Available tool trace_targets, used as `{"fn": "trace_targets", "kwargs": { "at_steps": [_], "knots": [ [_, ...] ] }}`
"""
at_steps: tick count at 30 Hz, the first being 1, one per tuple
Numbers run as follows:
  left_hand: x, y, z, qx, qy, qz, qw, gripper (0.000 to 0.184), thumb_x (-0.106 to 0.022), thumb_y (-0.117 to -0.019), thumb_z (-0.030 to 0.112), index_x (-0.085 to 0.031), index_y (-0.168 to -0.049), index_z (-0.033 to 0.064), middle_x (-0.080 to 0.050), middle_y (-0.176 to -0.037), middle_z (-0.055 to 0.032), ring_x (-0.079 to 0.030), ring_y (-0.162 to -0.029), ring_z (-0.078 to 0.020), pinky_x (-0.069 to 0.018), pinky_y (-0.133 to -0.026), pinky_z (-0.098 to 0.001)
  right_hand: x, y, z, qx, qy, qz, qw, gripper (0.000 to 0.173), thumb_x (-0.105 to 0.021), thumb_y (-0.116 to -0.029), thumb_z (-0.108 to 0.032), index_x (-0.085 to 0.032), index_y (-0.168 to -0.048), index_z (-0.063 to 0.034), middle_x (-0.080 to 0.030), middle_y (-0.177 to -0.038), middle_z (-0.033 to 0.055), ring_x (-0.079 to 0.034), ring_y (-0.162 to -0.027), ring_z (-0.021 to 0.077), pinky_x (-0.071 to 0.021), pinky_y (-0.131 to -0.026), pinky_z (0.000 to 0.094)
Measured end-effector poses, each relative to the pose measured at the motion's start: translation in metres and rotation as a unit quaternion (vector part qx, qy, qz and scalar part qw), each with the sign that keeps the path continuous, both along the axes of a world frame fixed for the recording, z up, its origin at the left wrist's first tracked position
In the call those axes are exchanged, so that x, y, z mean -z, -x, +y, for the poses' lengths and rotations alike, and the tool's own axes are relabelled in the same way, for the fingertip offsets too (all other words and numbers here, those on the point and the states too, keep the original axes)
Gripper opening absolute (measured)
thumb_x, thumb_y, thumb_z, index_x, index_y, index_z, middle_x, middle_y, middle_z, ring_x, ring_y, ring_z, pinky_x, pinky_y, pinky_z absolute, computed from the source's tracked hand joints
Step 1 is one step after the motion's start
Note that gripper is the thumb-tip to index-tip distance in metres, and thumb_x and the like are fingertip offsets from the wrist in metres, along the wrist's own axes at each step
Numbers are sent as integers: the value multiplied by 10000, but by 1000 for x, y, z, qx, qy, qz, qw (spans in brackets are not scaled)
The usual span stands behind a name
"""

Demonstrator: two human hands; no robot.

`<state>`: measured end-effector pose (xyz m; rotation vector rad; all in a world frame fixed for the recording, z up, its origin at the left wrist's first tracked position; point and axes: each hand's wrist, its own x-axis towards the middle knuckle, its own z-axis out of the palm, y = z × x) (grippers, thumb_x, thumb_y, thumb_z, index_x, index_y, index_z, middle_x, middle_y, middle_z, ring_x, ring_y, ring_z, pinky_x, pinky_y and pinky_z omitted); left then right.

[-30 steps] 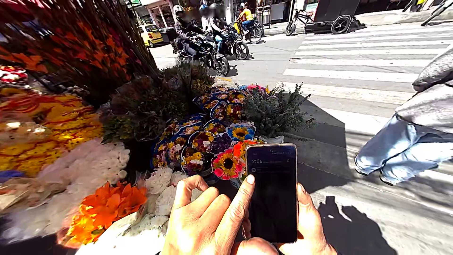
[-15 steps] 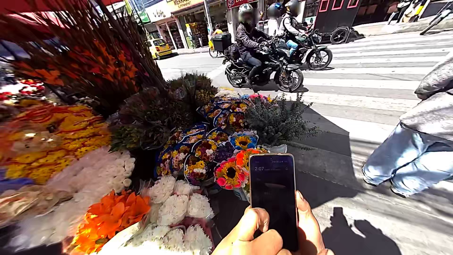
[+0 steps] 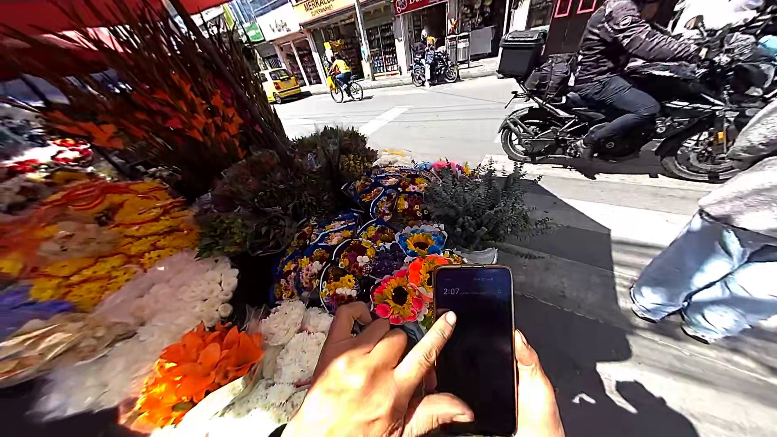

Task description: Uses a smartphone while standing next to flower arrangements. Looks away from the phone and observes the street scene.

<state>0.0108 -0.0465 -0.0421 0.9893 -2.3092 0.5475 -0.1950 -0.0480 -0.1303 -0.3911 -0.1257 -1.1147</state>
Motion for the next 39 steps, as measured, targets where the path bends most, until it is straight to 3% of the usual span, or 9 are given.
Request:
{"fn": "trace_targets", "kwargs": {
  "at_steps": [3, 6, 8, 11, 22, 34, 39],
  "knots": [
    [-11, -17, -7, -120, 12, 97, 988, 818, -184, -1019, 717, -458, -1553, 160, -501, -627, -6, -468, -588, -159, -415, -760, -433, 10, -1, -3, -92, 7, 10, 996, 692, -590, -899, -675, -682, -1297, -116, -688, -1200, 230, -693, -1070, 382, -561, -925, 555],
    [-17, -29, 1, -112, 22, 169, 979, 808, -194, -1020, 710, -377, -1597, 174, -485, -638, 1, -438, -595, -123, -411, -764, -406, 14, -1, -6, -92, 17, 13, 995, 704, -556, -906, -698, -677, -1306, -131, -681, -1210, 241, -690, -1068, 401, -566, -915, 564],
    [-13, -30, 6, -93, 27, 166, 981, 819, -207, -1014, 717, -406, -1574, 153, -476, -621, -11, -428, -581, -126, -405, -779, -395, 14, -3, -9, -96, 28, 0, 995, 700, -519, -913, -699, -678, -1309, -144, -683, -1212, 230, -685, -1076, 378, -560, -916, 533],
    [-6, -28, 6, -74, 36, 141, 987, 836, -197, -1017, 711, -472, -1517, 99, -474, -594, -29, -414, -570, -148, -376, -799, -391, 15, -4, -9, -82, 26, -14, 996, 644, -587, -917, -645, -689, -1309, -144, -692, -1228, 208, -688, -1096, 359, -559, -928, 544],
    [0, -34, 15, -33, 33, 126, 991, 808, -221, -1018, 709, -543, -1462, 114, -459, -571, -27, -406, -565, -153, -365, -829, -384, 21, -8, -8, -100, 38, -31, 994, 682, -571, -930, -639, -633, -1372, -123, -650, -1288, 236, -652, -1154, 393, -530, -962, 575],
    [6, -31, 15, 26, 17, 67, 997, 763, -258, -1025, 688, -627, -1395, 132, -386, -574, -39, -384, -558, -204, -366, -867, -407, 17, -1, -4, -76, 43, -25, 996, 689, -578, -920, -649, -647, -1355, -119, -657, -1271, 244, -659, -1140, 396, -538, -952, 566],
    [6, -29, 15, 44, 9, 67, 997, 747, -268, -1034, 668, -623, -1397, 120, -382, -573, -42, -381, -560, -210, -363, -877, -405, 15, 3, 1, -68, 66, -35, 995, 637, -539, -961, -609, -644, -1371, -132, -650, -1311, 225, -643, -1196, 386, -523, -999, 566]
  ]
}}
